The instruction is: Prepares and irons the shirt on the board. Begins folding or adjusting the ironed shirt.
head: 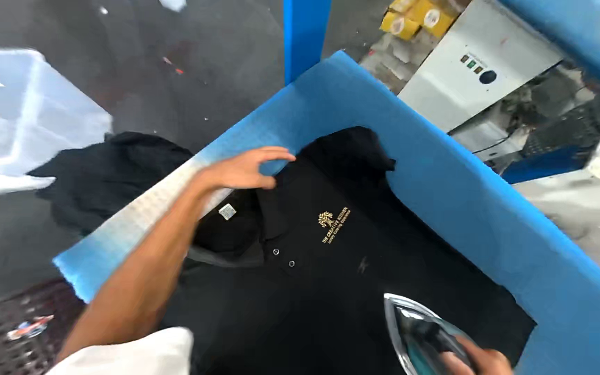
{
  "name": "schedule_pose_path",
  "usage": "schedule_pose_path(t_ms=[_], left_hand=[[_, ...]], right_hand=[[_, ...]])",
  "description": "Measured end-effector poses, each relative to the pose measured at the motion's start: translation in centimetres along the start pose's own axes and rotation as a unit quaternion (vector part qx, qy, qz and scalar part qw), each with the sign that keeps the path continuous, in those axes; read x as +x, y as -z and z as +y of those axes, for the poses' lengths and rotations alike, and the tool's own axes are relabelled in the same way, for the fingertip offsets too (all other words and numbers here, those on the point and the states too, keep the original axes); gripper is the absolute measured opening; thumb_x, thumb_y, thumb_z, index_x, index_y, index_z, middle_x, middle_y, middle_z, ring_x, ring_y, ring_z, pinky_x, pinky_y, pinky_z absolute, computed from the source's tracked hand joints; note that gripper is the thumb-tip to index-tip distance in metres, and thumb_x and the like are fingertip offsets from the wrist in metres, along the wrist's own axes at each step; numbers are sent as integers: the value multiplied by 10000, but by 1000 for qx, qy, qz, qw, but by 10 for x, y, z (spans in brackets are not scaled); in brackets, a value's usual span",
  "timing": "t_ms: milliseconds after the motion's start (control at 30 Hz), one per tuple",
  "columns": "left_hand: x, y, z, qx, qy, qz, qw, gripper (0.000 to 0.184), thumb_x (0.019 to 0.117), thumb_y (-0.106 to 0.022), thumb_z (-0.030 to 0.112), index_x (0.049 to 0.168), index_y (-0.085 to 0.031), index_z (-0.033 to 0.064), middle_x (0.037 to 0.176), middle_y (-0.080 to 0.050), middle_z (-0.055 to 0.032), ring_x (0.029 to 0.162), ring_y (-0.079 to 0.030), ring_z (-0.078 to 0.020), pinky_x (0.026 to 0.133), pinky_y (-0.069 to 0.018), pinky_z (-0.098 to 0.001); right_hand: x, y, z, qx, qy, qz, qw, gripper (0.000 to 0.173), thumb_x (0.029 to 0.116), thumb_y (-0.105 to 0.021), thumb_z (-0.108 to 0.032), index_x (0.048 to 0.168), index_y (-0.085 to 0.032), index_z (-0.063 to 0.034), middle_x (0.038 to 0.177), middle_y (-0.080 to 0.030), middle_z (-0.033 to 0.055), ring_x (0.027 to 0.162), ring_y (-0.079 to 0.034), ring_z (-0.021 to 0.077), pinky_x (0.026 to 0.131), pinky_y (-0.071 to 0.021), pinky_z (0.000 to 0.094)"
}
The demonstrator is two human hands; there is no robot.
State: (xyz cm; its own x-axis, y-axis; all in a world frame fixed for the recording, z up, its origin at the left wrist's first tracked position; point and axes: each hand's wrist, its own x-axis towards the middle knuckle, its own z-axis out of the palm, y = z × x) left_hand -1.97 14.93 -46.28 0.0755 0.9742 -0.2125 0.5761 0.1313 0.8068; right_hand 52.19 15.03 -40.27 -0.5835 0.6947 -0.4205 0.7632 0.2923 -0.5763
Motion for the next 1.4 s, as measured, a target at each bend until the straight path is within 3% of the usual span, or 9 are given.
schedule_pose_path(t_ms=[100, 200, 267, 467, 567, 667, 1033, 1167, 1400], left_hand=[[-27, 18, -32, 7, -2, -61, 998, 653, 782, -790, -28, 1396, -615, 109, 1464, -521, -168, 1308, -534, -353, 995, -505, -554], [-24, 2, -54, 43, -54, 53, 996, 273, 814, -710, -67, 1026, -790, 84, 991, -690, -120, 895, -656, -240, 802, -545, -460], [-23, -1, -56, 3, -43, 121, 992, 218, 814, -672, -84, 930, -784, 62, 927, -666, -91, 828, -631, -186, 755, -537, -404], [-57, -28, -25, 110, 42, 279, 953, 156, 904, -647, 12, 1051, -700, 9, 986, -662, -181, 921, -668, -361, 798, -552, -575], [-93, -54, 9, 119, 201, 148, 961, 464, 946, -688, 475, 1155, -682, 61, 981, -713, -142, 922, -703, -344, 811, -562, -613], [-102, -75, 26, 161, 273, 17, 948, 392, 926, -703, 496, 1063, -718, 129, 903, -716, -90, 854, -699, -308, 725, -537, -574], [-105, -79, 23, 109, 269, 32, 956, 335, 1020, -608, 364, 1163, -692, 73, 970, -714, -169, 949, -687, -374, 807, -517, -612], [-117, -65, 12, 79, 227, -56, 969, 596, 919, -726, 509, 1335, -629, 94, 1134, -718, -131, 1063, -681, -339, 930, -505, -633], [-136, -67, 16, 208, 207, 37, 955, 252, 1050, -542, 245, 1166, -702, 88, 1054, -721, -169, 995, -692, -385, 818, -515, -609]], right_hand=[[62, -21, -63, -46, 87, 5, 995, 609, 1004, -472, -532, 874, -707, 15, 570, -599, 116, 492, -613, 229, 462, -489, 442], [141, -31, -122, -44, 114, -17, 992, 604, 1001, -437, -605, 873, -709, -80, 577, -566, 17, 512, -584, 140, 468, -477, 374], [192, -33, -169, -63, 97, -62, 991, 557, 994, -438, -609, 881, -706, -134, 605, -567, -7, 550, -588, 136, 512, -486, 386], [321, -48, -283, -3, 61, -69, 996, 608, 1058, -411, -580, 893, -646, -45, 642, -591, 71, 528, -611, 208, 532, -549, 440], [346, -48, -301, 72, 31, -57, 995, 611, 1066, -394, -585, 856, -605, -51, 597, -567, 54, 445, -574, 157, 432, -518, 348], [332, -47, -291, 132, -4, -72, 989, 597, 1072, -380, -583, 898, -586, -51, 593, -549, 54, 428, -552, 158, 420, -515, 340], [86, -65, -151, 79, -49, -110, 990, 456, 999, -488, -514, 949, -680, -104, 628, -568, -8, 514, -563, 126, 529, -510, 348], [90, -77, -174, 24, -9, -110, 994, 492, 982, -498, -562, 943, -709, -119, 627, -576, 2, 548, -581, 133, 556, -507, 369], [176, -81, -227, 39, 23, -217, 975, 525, 1064, -452, -519, 906, -643, -55, 575, -523, 52, 445, -510, 169, 456, -464, 352]])
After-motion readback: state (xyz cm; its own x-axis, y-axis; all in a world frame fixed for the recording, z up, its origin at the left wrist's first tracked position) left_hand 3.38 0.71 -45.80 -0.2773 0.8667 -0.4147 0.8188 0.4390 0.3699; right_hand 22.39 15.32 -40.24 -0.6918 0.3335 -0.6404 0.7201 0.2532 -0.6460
